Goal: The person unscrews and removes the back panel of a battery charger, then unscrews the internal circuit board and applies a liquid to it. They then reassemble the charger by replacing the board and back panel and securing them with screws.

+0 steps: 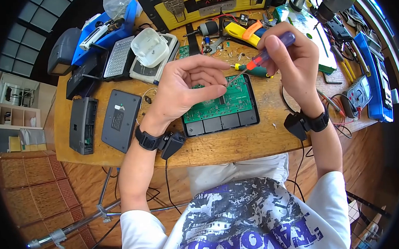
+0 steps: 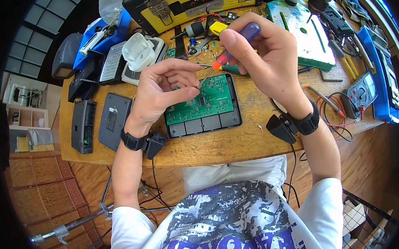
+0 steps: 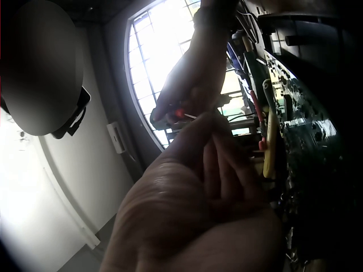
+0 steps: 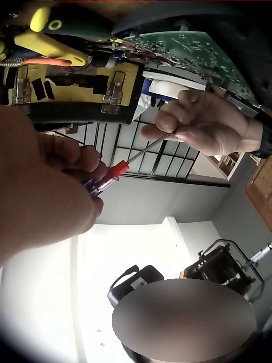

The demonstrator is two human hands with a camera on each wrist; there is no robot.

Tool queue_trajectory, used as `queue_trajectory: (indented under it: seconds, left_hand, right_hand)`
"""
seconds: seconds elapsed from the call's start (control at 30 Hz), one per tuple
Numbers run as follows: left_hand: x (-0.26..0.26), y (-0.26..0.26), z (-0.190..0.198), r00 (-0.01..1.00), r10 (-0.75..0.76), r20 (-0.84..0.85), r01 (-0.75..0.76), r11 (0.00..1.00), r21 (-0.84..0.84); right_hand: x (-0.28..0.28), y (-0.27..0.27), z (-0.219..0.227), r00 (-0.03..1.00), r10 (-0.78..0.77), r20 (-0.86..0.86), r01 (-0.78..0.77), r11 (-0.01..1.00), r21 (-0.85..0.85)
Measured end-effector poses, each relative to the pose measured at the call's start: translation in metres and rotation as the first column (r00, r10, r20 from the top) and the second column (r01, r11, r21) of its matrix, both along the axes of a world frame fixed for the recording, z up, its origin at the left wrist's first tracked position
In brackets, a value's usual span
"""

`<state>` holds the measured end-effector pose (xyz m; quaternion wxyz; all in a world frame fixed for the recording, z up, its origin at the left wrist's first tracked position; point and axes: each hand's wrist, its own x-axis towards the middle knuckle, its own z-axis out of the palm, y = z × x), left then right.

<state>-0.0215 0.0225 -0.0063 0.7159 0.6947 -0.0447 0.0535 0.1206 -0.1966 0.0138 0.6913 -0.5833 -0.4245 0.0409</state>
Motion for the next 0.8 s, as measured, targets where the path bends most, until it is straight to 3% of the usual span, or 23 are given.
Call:
queue_trajectory:
  seconds: [0.4,0.53,0.8]
  left_hand:
    - [-0.0002,-0.0030,0.0001,0.997,0.014,-0.076,-0.018,0.998,-0.054]
    - [-0.0004,-0.0018,-0.0001,0.998,0.011,-0.070,-0.016,0.997,-0.072]
    - [0.0000,-0.0019,-0.0009,0.998,0.015,-0.061,-0.020,0.996,-0.084]
  right_hand:
    - [-0.0025,-0.0020,0.0016,0.991,0.012,0.136,-0.011,1.000,-0.005]
    - [-0.0022,-0.0074,0.0052,0.996,0.025,0.081,-0.022,0.999,-0.038]
    - [-0.0005,-0.0059,0.0031,0.990,0.011,0.138,-0.009,1.000,-0.016]
